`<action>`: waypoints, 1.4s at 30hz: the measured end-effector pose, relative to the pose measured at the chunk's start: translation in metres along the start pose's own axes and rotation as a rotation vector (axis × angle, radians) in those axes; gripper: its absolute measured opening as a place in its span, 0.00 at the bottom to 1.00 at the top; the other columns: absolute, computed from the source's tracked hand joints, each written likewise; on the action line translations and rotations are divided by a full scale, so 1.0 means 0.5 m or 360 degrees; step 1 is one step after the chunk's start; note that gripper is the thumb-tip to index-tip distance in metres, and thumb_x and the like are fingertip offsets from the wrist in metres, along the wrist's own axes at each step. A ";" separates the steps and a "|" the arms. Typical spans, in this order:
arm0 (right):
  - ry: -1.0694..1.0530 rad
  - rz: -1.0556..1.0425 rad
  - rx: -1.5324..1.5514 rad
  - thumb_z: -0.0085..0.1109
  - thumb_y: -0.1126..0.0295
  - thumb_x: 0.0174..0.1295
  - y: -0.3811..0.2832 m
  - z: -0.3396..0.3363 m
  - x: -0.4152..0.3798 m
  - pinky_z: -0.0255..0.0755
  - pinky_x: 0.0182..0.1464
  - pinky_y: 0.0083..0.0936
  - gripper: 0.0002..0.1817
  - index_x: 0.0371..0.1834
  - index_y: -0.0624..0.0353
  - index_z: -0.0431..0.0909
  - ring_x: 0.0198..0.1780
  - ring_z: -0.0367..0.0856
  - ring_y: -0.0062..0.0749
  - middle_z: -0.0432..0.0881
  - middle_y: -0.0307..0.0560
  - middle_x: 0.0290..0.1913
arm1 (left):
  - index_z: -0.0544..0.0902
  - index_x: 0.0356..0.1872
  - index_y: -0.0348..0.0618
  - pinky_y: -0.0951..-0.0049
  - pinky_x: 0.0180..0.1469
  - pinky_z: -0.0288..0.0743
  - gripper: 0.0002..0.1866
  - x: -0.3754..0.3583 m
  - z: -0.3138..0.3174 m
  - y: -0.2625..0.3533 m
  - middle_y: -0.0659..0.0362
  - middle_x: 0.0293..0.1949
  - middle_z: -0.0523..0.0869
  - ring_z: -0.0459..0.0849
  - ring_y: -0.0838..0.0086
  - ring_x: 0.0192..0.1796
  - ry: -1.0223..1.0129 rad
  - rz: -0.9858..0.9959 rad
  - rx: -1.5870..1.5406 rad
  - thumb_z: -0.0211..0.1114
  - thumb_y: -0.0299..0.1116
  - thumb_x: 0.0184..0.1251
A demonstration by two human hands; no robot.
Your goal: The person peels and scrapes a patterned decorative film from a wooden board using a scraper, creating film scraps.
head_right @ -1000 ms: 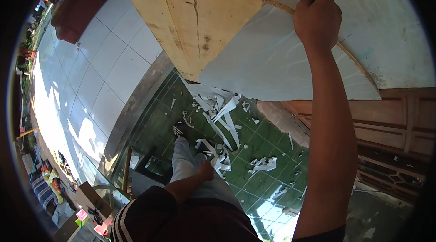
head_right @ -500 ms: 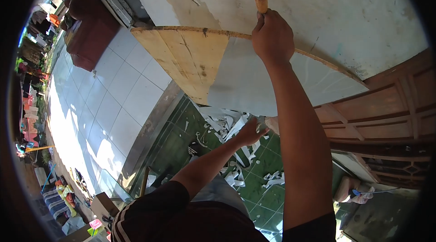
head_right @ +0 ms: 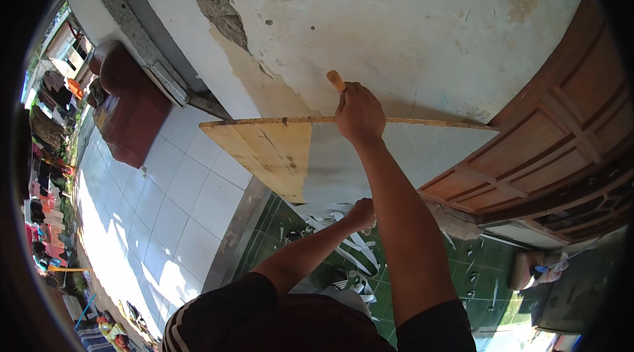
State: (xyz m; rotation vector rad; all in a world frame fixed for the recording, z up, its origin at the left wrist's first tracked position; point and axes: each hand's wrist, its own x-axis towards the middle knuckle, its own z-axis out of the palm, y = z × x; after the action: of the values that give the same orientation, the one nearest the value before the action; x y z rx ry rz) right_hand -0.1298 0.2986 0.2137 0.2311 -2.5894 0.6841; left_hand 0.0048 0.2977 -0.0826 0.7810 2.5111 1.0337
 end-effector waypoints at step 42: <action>-0.0295 -0.0523 0.0841 0.64 0.79 0.70 -0.031 -0.091 -0.126 0.77 0.47 0.33 0.05 0.47 0.63 0.84 0.40 0.83 0.43 0.86 0.49 0.39 | 0.88 0.51 0.46 0.57 0.48 0.82 0.18 -0.193 -0.686 0.105 0.56 0.40 0.90 0.90 0.57 0.45 0.0876 0.0253 0.0662 0.72 0.46 0.68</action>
State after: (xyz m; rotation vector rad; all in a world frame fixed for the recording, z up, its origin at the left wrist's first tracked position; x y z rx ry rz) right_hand -0.0526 0.3112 0.2266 0.8976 -2.3963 1.2517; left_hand -0.0610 0.0834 0.1996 0.9171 3.2510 0.8711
